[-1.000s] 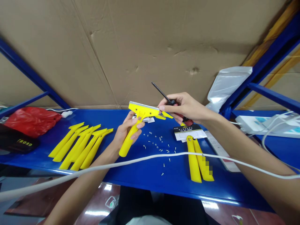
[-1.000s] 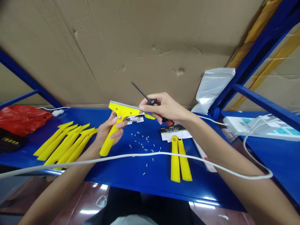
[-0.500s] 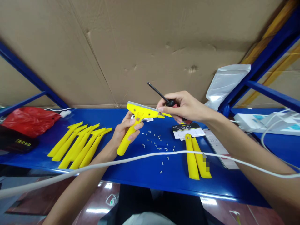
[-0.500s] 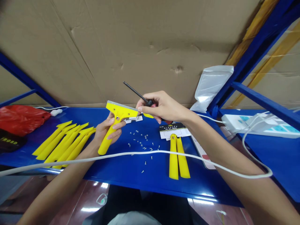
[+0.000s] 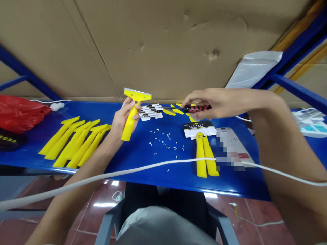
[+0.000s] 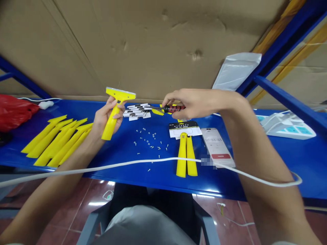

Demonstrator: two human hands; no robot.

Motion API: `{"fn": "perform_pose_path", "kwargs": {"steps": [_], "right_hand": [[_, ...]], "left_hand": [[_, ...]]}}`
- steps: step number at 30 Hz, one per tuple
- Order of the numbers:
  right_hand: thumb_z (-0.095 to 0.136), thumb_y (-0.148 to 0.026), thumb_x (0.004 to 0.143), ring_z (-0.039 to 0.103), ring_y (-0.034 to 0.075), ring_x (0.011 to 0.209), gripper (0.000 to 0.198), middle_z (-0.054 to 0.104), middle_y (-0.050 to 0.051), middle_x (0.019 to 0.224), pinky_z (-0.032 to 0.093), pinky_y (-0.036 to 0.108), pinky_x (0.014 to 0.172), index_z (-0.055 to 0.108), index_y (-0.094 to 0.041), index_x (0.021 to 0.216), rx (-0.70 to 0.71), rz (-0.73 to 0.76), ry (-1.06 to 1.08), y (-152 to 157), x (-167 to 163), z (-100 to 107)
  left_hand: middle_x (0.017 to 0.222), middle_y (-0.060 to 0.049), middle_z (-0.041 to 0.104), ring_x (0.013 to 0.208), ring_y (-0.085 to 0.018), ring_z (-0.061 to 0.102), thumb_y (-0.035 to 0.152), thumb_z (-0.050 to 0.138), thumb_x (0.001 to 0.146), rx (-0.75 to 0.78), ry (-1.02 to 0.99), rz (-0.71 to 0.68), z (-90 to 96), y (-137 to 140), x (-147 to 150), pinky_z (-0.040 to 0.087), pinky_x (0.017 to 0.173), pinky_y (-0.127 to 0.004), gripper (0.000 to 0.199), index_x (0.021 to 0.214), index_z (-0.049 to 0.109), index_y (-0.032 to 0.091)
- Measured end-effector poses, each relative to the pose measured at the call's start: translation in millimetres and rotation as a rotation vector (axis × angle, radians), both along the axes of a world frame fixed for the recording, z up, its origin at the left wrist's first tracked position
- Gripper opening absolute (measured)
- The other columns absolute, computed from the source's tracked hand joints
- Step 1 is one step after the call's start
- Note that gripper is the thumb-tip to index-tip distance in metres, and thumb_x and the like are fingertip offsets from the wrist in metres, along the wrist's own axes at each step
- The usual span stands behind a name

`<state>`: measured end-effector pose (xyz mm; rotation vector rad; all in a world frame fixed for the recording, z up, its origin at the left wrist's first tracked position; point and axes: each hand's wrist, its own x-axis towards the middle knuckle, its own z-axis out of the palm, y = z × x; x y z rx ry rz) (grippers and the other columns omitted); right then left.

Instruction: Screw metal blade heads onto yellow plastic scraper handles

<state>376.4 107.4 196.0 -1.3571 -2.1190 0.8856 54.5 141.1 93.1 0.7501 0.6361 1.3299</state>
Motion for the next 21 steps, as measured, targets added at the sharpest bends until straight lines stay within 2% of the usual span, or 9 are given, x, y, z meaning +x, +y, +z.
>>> {"fn": "perform_pose_path", "kwargs": {"steps": [2, 4, 7, 11, 17, 21], "right_hand": [[0.097, -0.010, 0.076, 0.075, 0.013, 0.083, 0.040, 0.086, 0.002, 0.108, 0.051, 0.019, 0.064, 0.090, -0.020, 0.114, 0.034, 0.126, -0.219, -5.5, 6.8, 11.7], [0.099, -0.022, 0.078, 0.076, 0.011, 0.080, 0.044, 0.087, 0.003, 0.109, 0.048, 0.017, 0.061, 0.089, -0.021, 0.121, 0.042, 0.197, -0.368, -7.5, 15.2, 18.9], [0.101, -0.033, 0.078, 0.076, 0.009, 0.072, 0.036, 0.087, 0.001, 0.094, 0.045, 0.016, 0.056, 0.091, -0.021, 0.110, -0.023, 0.237, -0.428, -4.6, 25.4, 19.4], [0.101, -0.031, 0.079, 0.075, 0.009, 0.067, 0.027, 0.087, 0.001, 0.087, 0.042, 0.018, 0.053, 0.092, -0.019, 0.102, -0.133, 0.224, -0.502, 3.0, 27.8, 11.0], [0.093, -0.042, 0.088, 0.078, 0.023, 0.077, 0.021, 0.088, 0.001, 0.096, 0.054, 0.029, 0.057, 0.093, -0.030, 0.106, -0.140, 0.251, -0.572, 4.5, 24.9, 10.5], [0.088, -0.047, 0.087, 0.078, 0.026, 0.080, 0.024, 0.088, 0.001, 0.100, 0.056, 0.033, 0.061, 0.093, -0.033, 0.107, -0.163, 0.247, -0.606, 4.1, 26.4, 11.9]], "left_hand": [[0.110, -0.005, 0.076, 0.075, -0.008, 0.070, 0.009, 0.070, 0.095, -0.008, 0.014, -0.014, -1.0, -0.3, 0.8, 0.042, 0.045, -0.009, 0.044, 0.132, 0.071, 0.031], [0.109, -0.004, 0.076, 0.075, -0.009, 0.070, 0.010, 0.074, 0.092, -0.003, 0.025, -0.050, -2.1, -2.4, 2.6, 0.041, 0.044, -0.010, 0.049, 0.135, 0.071, 0.033], [0.113, -0.006, 0.075, 0.075, -0.009, 0.069, 0.009, 0.077, 0.089, -0.017, 0.043, -0.134, -5.1, -7.4, 6.5, 0.040, 0.043, -0.011, 0.052, 0.136, 0.069, 0.030], [0.113, -0.009, 0.073, 0.074, -0.011, 0.069, 0.008, 0.078, 0.084, -0.050, 0.070, -0.236, -12.1, -13.2, 11.1, 0.037, 0.039, -0.011, 0.046, 0.126, 0.068, 0.023], [0.110, -0.008, 0.072, 0.076, -0.014, 0.072, 0.008, 0.084, 0.082, -0.074, 0.128, -0.360, -20.4, -14.1, 11.8, 0.040, 0.038, -0.013, 0.047, 0.124, 0.068, 0.021], [0.107, -0.006, 0.073, 0.078, -0.016, 0.074, 0.008, 0.084, 0.084, -0.067, 0.126, -0.378, -21.9, -14.3, 10.9, 0.043, 0.040, -0.015, 0.047, 0.125, 0.067, 0.022]]}}
